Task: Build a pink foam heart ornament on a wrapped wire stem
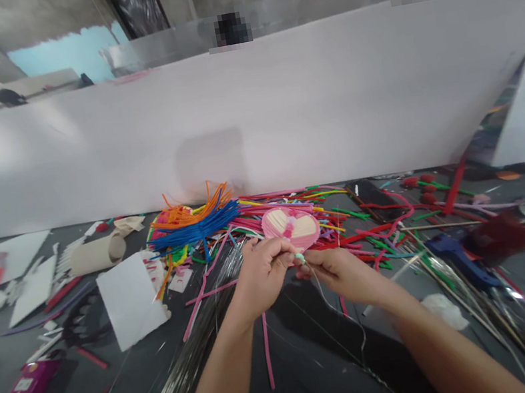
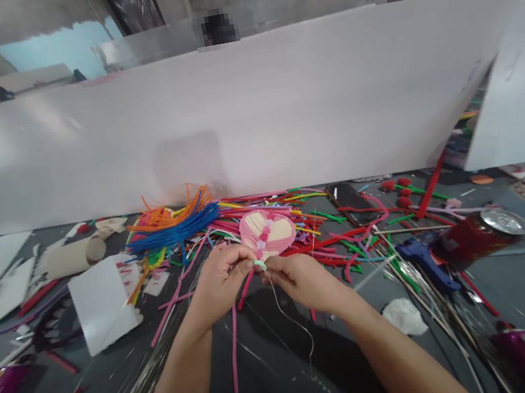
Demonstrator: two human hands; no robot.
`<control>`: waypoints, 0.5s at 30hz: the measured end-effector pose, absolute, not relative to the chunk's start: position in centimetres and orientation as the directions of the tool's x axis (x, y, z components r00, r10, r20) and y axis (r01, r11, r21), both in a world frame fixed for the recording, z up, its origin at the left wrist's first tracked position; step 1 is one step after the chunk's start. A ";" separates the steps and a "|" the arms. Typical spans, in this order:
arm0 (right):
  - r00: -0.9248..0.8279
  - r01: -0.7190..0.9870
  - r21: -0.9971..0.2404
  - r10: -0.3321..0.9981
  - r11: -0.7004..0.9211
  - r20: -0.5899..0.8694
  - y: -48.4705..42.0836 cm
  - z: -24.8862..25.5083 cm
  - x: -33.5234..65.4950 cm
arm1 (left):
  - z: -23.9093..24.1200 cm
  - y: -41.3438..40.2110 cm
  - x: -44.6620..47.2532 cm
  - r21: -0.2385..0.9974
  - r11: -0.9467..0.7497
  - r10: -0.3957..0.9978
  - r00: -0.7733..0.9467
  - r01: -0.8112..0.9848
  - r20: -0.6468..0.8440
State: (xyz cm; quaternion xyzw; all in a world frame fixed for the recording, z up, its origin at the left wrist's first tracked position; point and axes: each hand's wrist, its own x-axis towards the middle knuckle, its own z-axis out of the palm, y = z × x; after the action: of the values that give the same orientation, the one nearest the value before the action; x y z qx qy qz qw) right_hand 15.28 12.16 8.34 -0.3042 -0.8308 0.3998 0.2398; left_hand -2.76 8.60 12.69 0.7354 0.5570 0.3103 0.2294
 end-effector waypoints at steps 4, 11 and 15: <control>-0.733 0.290 -0.851 0.673 0.438 0.096 11.7 8.3 14.8 | 12.5 8.7 -2.7 0.664 -0.252 0.966 0.139 0.704 0.219; -0.787 0.262 -0.840 0.609 0.475 0.099 11.7 7.6 14.0 | 12.3 8.8 -2.9 0.700 -0.240 0.970 0.128 0.673 0.209; -0.787 0.273 -0.849 0.612 0.453 0.074 12.6 7.0 14.6 | 12.0 9.0 -3.3 0.686 -0.222 0.972 0.101 0.693 0.213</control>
State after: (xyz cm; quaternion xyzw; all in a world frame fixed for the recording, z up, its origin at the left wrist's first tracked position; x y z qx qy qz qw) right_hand 14.59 12.57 7.03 -0.2662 -0.8312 0.4501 0.1886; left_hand -3.31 8.97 12.02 0.7106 0.5858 0.3260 0.2137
